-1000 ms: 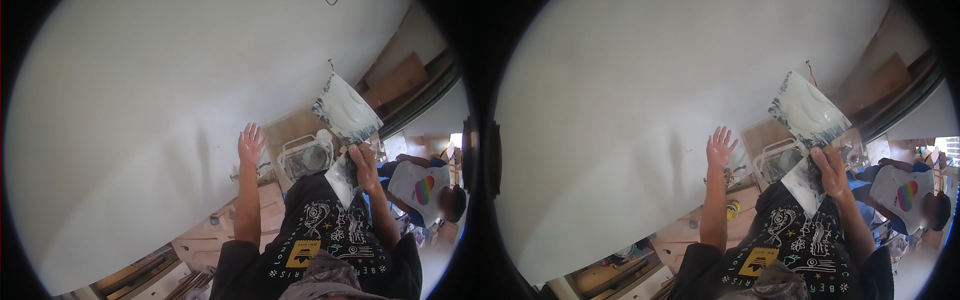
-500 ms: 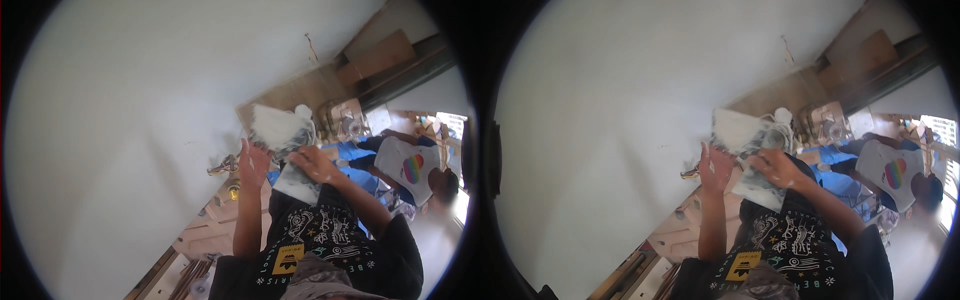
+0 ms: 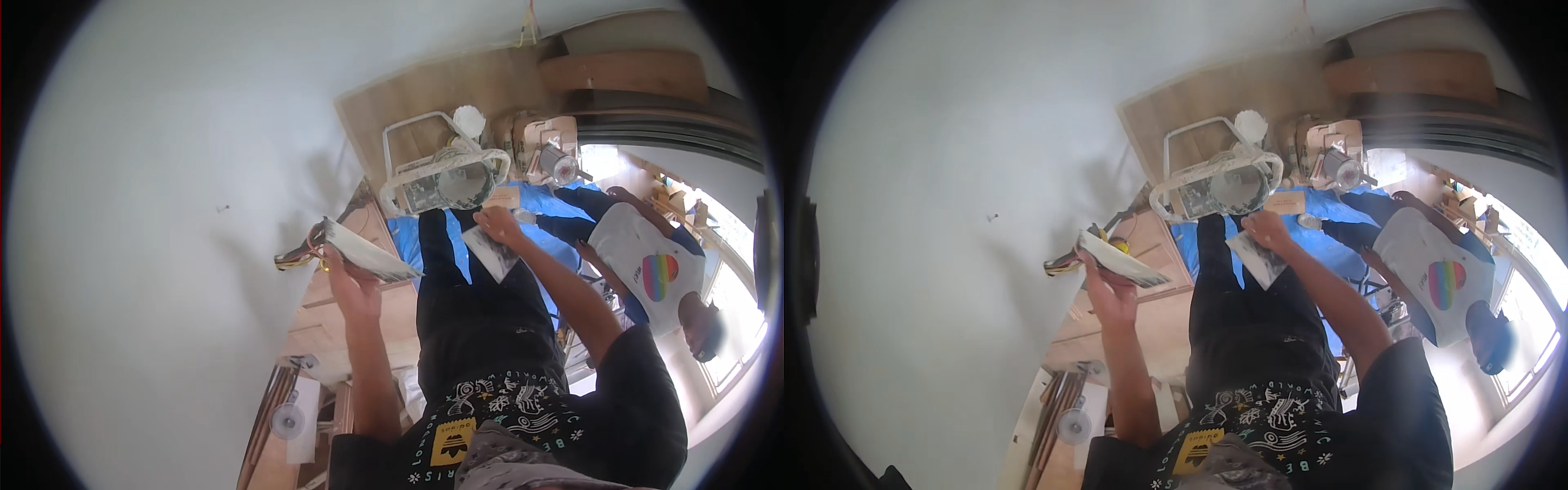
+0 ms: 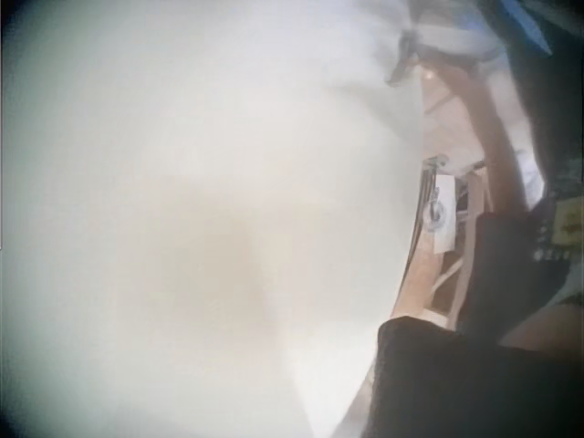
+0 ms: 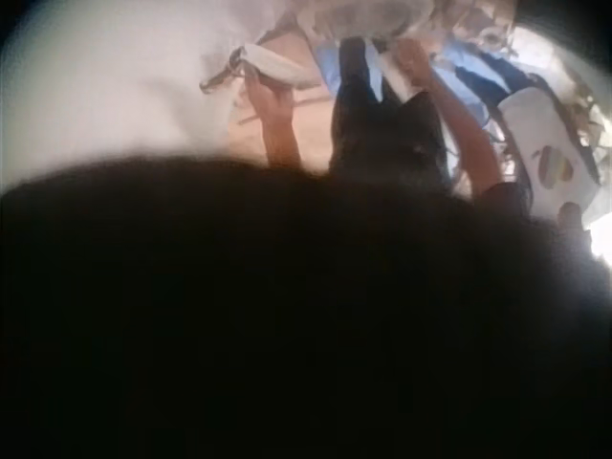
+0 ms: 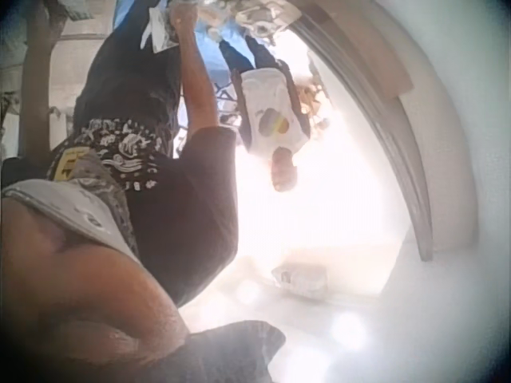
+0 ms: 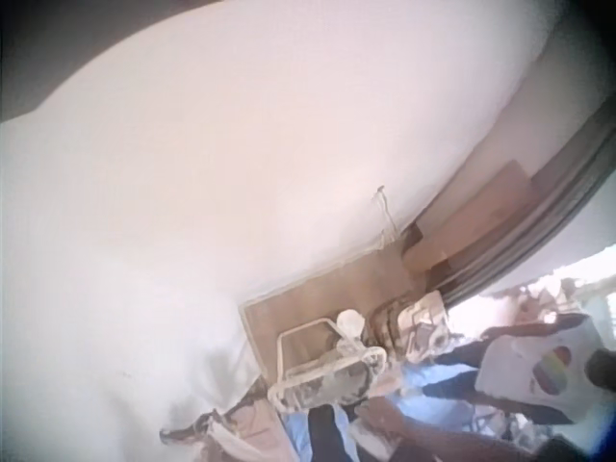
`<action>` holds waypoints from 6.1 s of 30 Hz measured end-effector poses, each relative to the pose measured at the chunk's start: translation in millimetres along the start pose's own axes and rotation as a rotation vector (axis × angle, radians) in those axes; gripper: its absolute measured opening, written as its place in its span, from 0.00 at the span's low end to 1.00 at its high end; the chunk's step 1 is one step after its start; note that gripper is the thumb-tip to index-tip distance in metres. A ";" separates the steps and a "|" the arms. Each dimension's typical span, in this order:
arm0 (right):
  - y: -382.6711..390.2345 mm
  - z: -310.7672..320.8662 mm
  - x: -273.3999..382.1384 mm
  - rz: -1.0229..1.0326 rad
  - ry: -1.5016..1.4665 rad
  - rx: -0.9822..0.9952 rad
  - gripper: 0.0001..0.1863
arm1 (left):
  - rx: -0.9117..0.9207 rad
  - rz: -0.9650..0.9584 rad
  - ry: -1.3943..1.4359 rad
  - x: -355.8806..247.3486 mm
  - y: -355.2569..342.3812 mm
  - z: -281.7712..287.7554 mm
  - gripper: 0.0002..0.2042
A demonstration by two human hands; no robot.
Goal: The person applies white plaster to a ceiling using a trowel and a hawk. They repeatedly scoop plaster from the hawk and spread it onto the ceiling surface, smoothing the material over a large area.
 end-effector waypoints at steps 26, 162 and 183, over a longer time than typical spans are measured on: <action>-172.0 -59.0 -68.6 -0.097 0.421 0.020 0.24 | 0.017 0.281 -0.298 244.9 -99.6 142.6 0.19; 190.5 320.3 286.1 0.502 -0.997 -0.664 0.31 | 0.629 -0.787 -0.066 -127.5 173.3 -226.8 0.29; 349.2 381.2 385.1 1.350 -0.048 -1.144 0.27 | 0.637 -0.113 0.228 -152.6 193.5 -233.6 0.21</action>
Point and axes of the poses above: each hand's wrist, its own y-axis away from the middle knuckle, its own z-axis out of the back of the hand, x = y × z, the point moved 8 cm from there along -y, towards the middle knuckle, and after that the axes turned 5 degrees about y, right-handed, at the moved point
